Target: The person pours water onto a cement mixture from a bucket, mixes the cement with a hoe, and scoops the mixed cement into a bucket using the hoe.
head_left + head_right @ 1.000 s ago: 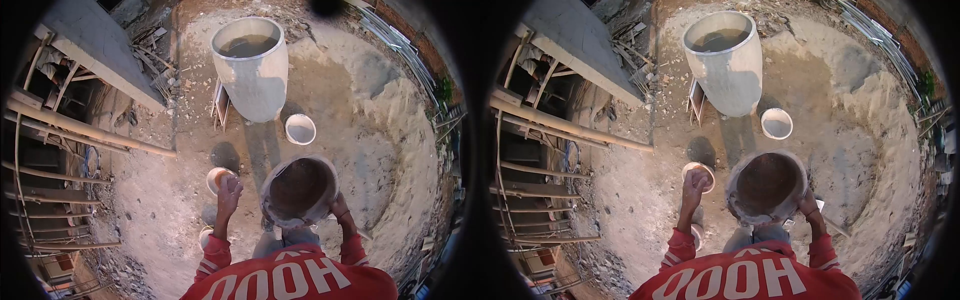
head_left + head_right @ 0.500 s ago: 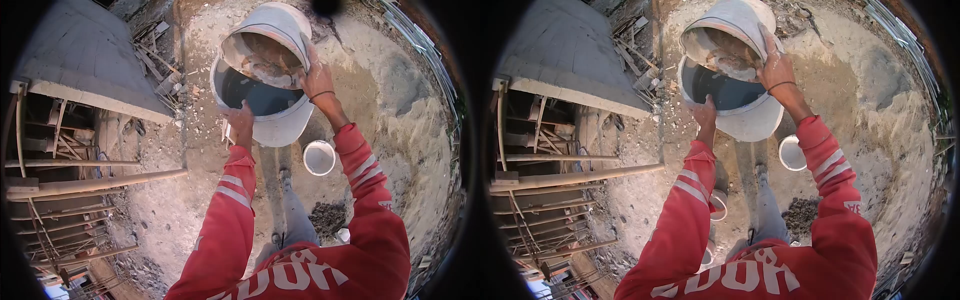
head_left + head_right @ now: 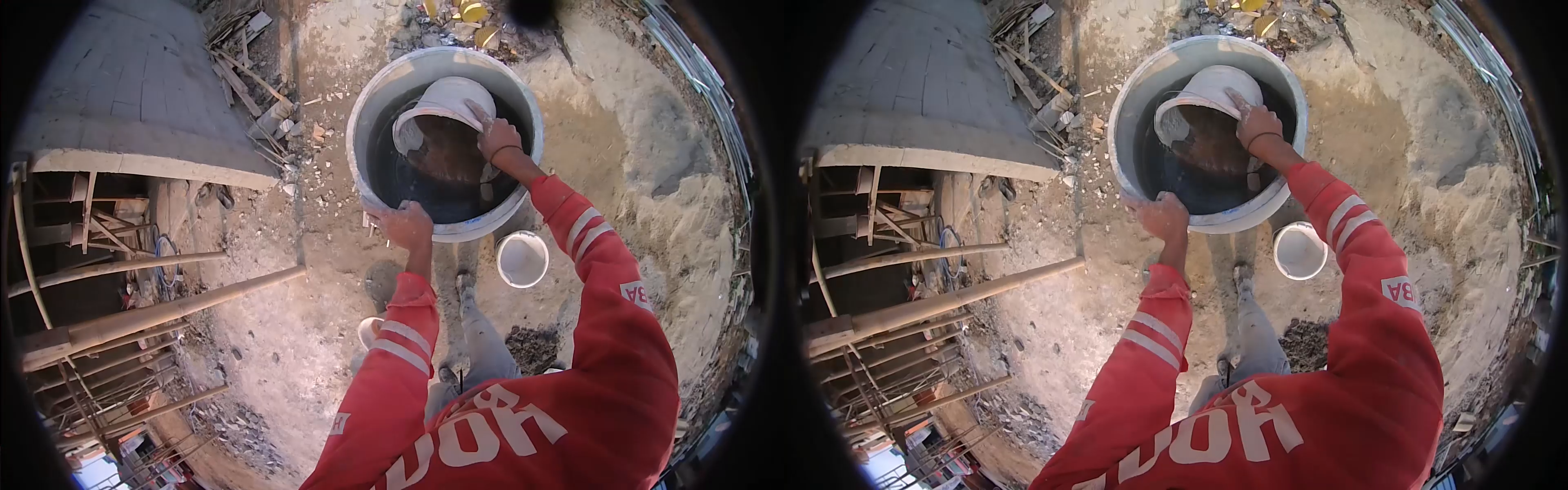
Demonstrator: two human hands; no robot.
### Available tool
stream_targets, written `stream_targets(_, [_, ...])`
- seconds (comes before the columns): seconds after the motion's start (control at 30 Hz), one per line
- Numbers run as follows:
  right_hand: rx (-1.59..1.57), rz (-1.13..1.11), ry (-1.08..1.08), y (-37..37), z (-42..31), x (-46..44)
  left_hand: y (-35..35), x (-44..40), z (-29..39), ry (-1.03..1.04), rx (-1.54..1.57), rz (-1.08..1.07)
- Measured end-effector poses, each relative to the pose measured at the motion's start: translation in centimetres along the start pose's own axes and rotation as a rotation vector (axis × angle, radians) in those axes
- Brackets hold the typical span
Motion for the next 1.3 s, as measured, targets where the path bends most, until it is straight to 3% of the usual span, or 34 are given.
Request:
stream_targets(0.1, [-0.273, 0.135, 0.073, -3.5, 2.7, -0.1, -0.4, 0.2, 0.5, -0.05, 0.001, -0.076])
stream_targets(0.13, [-0.391, 0.231, 0.041, -4.5, 3.8, -0.2, -0.2, 0.1, 0.1, -0.013, 0.001, -0.109])
stream_targets(0.2, [-0.619, 0.219, 0.097, -5.8, 5.8, 0.5, 0.7, -0.7, -3.5, 0.067, 0.003, -0.176])
stream_targets(0.3, [-1.153, 0.035, 0.299, -11.4, 6.9, 7.7, 0.9, -2.6, -9.0, -0.25, 0.66, -0.56])
stream_targets(0.33, [-1.364, -0.053, 0.393, -12.5, 7.1, 11.0, -1.2, -1.7, -9.0, -0.359, 0.663, -0.553])
stream_targets(0.37, [-1.491, -0.074, 0.348, -12.6, 8.0, 13.5, -3.9, -0.2, -9.6, -0.473, 0.658, -0.547])
stream_targets(0.47, [-1.734, -0.108, 0.351, -12.4, 11.3, 23.3, -10.8, 3.5, -15.0, -0.494, 0.609, -0.592])
stream_targets(0.6, [-1.826, -0.019, 0.502, -7.5, 15.7, 41.3, -22.1, 11.0, -28.8, -0.69, 0.386, -0.635])
stream_targets(0.73, [-1.588, 0.218, 0.89, -2.4, 17.8, 62.1, -34.4, 18.9, -42.2, -0.907, 0.149, -0.642])
stream_targets(0.8, [-1.508, 0.262, 1.048, 3.8, 19.2, 71.5, -41.5, 20.6, -48.5, -0.928, 0.027, -0.633])
stream_targets(0.9, [-1.26, 0.437, 1.271, 6.8, 20.0, 83.4, -51.1, 23.8, -54.6, -0.869, -0.06, -0.596])
stream_targets(0.97, [-0.749, 0.448, 1.385, 13.0, 24.6, 92.1, -56.5, 26.3, -58.5, -0.929, -0.13, -0.662])
stream_targets(1.0, [-0.5, 0.428, 1.423, 15.0, 25.8, 96.3, -59.8, 27.6, -59.3, -0.98, -0.144, -0.69])
stream_targets(1.1, [-0.306, 0.354, 1.581, 15.0, 25.0, 104.8, -64.1, 30.2, -60.1, -0.922, -0.241, -0.835])
stream_targets(1.3, [-0.227, 0.16, 1.766, 12.4, 24.1, 112.9, -65.5, 33.6, -57.7, -0.883, -0.195, -0.903])
Point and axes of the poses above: each hand's wrist, its own x-axis away from the middle knuckle, its own y-axis out of the palm, z = x × y, the point moved 7 cm from there along -x, towards the middle knuckle, and after that the axes turned 15 degrees about x, right-handed, at the moved point
